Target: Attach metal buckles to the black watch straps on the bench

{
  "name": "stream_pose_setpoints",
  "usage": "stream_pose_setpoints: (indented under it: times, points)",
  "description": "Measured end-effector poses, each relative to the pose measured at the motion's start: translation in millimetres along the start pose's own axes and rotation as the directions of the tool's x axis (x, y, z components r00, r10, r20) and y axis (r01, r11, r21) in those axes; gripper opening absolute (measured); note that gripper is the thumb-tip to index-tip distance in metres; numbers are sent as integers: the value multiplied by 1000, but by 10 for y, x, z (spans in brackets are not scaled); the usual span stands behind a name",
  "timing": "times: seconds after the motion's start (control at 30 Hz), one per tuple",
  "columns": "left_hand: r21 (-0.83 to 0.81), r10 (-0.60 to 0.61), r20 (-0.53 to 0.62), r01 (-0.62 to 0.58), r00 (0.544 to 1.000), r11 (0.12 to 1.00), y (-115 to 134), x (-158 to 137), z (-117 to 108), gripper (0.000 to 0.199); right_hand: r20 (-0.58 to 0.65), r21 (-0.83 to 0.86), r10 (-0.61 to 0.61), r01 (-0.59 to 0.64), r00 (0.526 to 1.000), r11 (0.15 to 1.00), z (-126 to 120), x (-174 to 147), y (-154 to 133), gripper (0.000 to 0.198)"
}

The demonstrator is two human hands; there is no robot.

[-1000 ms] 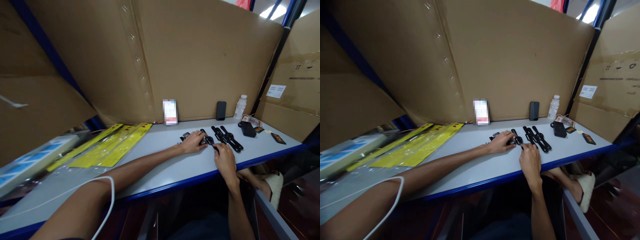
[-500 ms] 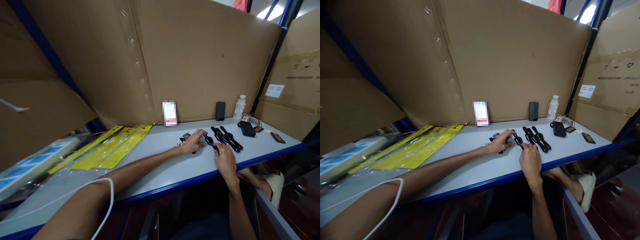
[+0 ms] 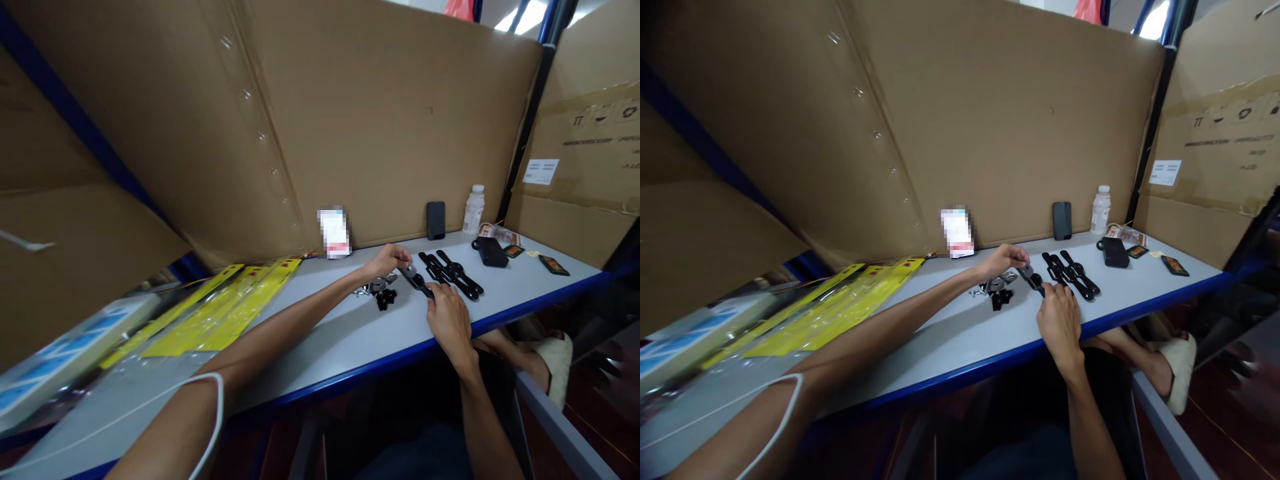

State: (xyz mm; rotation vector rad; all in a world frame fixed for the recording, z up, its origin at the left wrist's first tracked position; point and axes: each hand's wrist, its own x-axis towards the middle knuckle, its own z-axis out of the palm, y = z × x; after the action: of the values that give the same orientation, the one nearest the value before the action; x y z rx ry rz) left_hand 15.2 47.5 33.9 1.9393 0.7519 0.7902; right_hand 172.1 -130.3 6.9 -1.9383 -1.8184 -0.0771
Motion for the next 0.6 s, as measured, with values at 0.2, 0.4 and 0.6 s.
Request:
stream_pose_setpoints:
  times: [0.2,0.4,0.6]
  points:
    - [-159,-50,31,54,998,986,-68,225,121,11,-16,11,-17,17,1000,1000,40,11,33,46]
    - [-163,-15,67,26,998,986,-194,187,130,16,-76,32,-13,15,997,999,76,18,59,48]
    - [-245,-86,8,85,996,966,-291,201,182,18,-68,88,-41,47,997,995,70,33,76,43]
